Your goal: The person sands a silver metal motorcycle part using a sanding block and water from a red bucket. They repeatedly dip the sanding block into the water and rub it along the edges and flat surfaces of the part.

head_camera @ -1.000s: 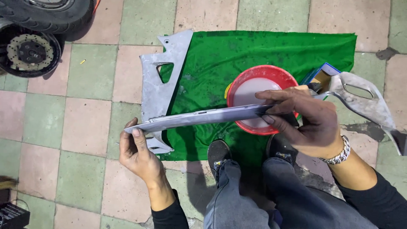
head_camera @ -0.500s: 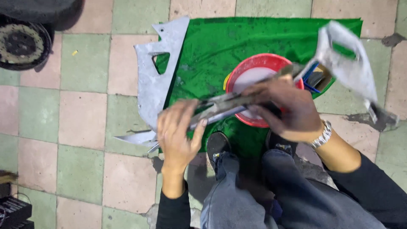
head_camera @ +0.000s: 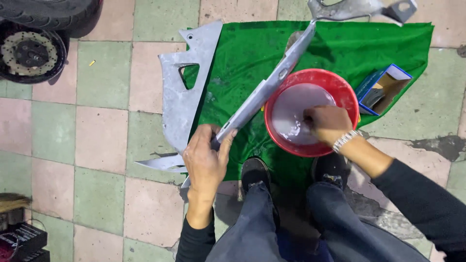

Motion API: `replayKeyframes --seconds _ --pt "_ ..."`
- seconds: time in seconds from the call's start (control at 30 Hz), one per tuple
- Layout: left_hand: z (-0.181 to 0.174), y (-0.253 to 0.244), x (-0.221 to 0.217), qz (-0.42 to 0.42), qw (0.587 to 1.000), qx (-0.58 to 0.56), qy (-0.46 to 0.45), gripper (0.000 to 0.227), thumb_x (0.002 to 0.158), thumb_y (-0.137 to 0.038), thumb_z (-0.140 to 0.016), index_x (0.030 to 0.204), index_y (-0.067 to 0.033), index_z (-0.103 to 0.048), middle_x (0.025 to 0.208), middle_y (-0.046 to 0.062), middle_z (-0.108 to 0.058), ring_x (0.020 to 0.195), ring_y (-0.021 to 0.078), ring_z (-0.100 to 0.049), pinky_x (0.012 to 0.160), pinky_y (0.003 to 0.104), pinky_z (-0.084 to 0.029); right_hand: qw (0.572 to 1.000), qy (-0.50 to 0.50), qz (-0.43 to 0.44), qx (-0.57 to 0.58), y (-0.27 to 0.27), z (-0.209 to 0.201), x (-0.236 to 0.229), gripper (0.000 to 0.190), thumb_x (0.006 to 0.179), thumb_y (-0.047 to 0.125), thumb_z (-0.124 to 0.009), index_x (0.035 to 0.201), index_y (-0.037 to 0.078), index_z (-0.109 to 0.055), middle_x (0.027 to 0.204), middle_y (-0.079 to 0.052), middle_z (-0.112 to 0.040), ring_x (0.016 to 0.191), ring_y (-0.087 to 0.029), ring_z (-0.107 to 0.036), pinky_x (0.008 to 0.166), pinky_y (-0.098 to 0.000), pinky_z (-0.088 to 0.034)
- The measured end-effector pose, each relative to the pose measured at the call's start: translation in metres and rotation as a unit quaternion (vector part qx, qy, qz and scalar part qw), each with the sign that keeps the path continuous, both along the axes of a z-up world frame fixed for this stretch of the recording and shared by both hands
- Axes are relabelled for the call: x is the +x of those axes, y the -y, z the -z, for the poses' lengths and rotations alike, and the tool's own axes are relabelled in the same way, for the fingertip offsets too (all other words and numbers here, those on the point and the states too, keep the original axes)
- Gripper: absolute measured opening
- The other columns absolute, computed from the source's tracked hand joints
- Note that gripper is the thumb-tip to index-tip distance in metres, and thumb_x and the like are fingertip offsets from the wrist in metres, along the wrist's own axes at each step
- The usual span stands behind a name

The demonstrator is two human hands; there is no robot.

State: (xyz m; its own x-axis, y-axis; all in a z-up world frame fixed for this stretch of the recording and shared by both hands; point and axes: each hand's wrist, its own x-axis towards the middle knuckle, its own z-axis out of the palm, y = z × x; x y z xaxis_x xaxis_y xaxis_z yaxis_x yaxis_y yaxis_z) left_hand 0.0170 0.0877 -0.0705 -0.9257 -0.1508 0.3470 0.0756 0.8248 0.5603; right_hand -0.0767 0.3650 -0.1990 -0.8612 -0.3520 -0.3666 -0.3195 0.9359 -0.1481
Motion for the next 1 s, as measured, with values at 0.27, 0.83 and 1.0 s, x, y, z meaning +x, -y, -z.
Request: replayKeyframes --seconds 0.27,0.83,1.0 --pt "0.003 -0.026 -0.009 -0.024 0.999 -0.019 -0.038 0.03 0.089 -0.029 -0.083 0.08 -0.0106 -0.061 0.064 0.007 -0.054 0.058 0.0316 -0.06 0.056 0.035 -0.051 0.991 0.059 0.042 -0.113 0.0 0.03 -0.018 0.016 0.088 0.018 -0.066 0.098 0.012 -0.077 0.081 -0.015 -0.077 0.083 -0.039 -0.075 0.072 -0.0496 -0.06" --pt "-0.004 -0.071 -0.022 -0.032 0.993 -0.074 -0.081 0.024 0.095 -0.023 -0.072 0.09 -0.0015 -0.064 0.082 0.009 -0.069 0.065 0.0209 -0.063 0.057 0.032 -0.049 0.804 -0.096 0.185 -0.556 0.065 -0.122 0.005 0.013 0.087 0.014 -0.084 0.091 0.006 -0.076 0.082 -0.004 -0.076 0.07 -0.011 -0.071 0.065 -0.0242 -0.056" --pt "0.0 -0.073 -0.02 -0.023 0.993 -0.076 -0.082 0.026 0.094 -0.023 -0.074 0.09 -0.0005 -0.061 0.08 0.009 -0.066 0.063 0.0223 -0.06 0.056 0.033 -0.048 0.799 -0.086 0.225 -0.551 0.059 -0.128 0.004 0.014 0.086 0.016 -0.084 0.086 0.007 -0.074 0.074 0.0 -0.072 0.061 -0.006 -0.059 0.057 -0.0217 -0.048"
